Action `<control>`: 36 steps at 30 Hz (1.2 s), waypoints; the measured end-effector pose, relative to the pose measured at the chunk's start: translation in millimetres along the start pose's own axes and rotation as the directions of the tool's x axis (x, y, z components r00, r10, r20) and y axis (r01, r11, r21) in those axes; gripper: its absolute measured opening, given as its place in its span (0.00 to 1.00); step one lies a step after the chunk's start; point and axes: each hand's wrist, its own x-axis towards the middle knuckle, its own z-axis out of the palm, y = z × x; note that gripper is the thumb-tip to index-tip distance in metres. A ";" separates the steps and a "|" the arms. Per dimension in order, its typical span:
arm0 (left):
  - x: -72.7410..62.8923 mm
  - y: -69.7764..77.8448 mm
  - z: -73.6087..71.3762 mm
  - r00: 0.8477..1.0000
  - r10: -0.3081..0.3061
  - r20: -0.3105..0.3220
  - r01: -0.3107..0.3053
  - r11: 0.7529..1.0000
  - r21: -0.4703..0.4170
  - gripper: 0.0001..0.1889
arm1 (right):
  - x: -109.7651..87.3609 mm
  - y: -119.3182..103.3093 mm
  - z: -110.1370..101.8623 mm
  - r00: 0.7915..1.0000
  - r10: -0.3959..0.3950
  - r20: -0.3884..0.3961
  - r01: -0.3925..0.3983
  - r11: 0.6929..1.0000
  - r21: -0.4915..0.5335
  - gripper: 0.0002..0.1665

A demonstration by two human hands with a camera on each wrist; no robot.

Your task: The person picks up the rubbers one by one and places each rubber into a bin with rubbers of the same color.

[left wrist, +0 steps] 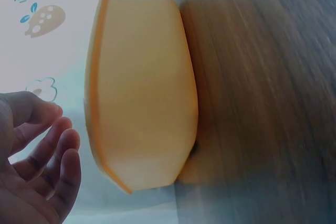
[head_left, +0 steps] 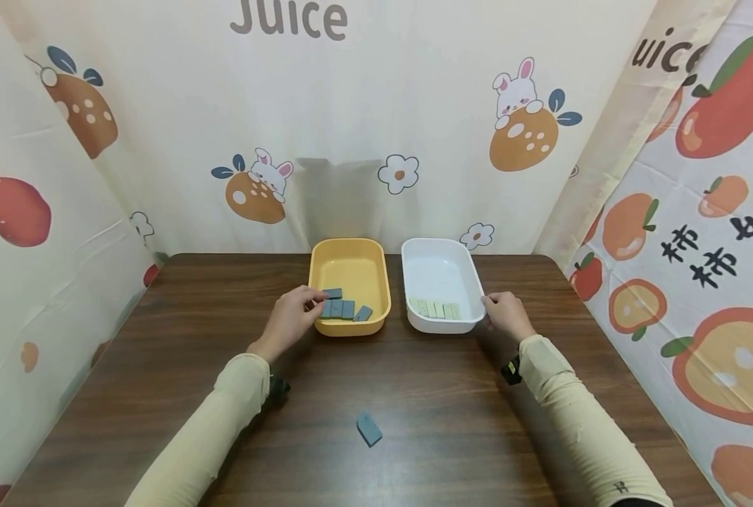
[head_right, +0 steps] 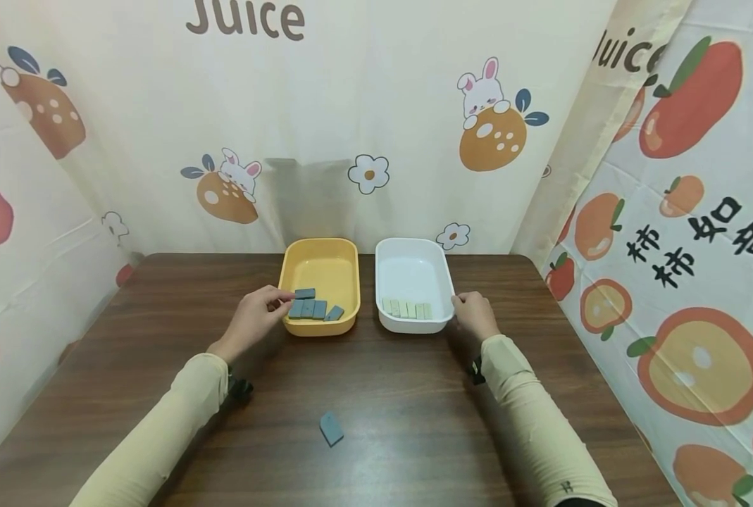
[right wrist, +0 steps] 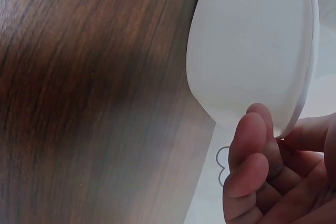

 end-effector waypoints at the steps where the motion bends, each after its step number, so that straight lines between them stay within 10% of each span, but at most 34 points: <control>1: -0.3 1.6 0.0 1.000 0.004 0.011 -0.004 1.000 -0.002 0.10 | 0.1 0.0 0.2 1.000 0.000 0.000 0.000 1.000 0.000 0.23; 19: -8.5 23.9 4.6 0.989 0.090 0.116 -0.092 0.996 0.015 0.09 | 0.5 0.3 2.2 1.000 0.004 -0.002 -0.004 1.000 -0.004 0.22; 36: -19.0 41.9 8.5 0.945 0.165 0.282 -0.177 0.984 0.018 0.10 | -1.2 -1.9 2.8 1.000 -0.001 -0.014 0.001 1.000 -0.007 0.23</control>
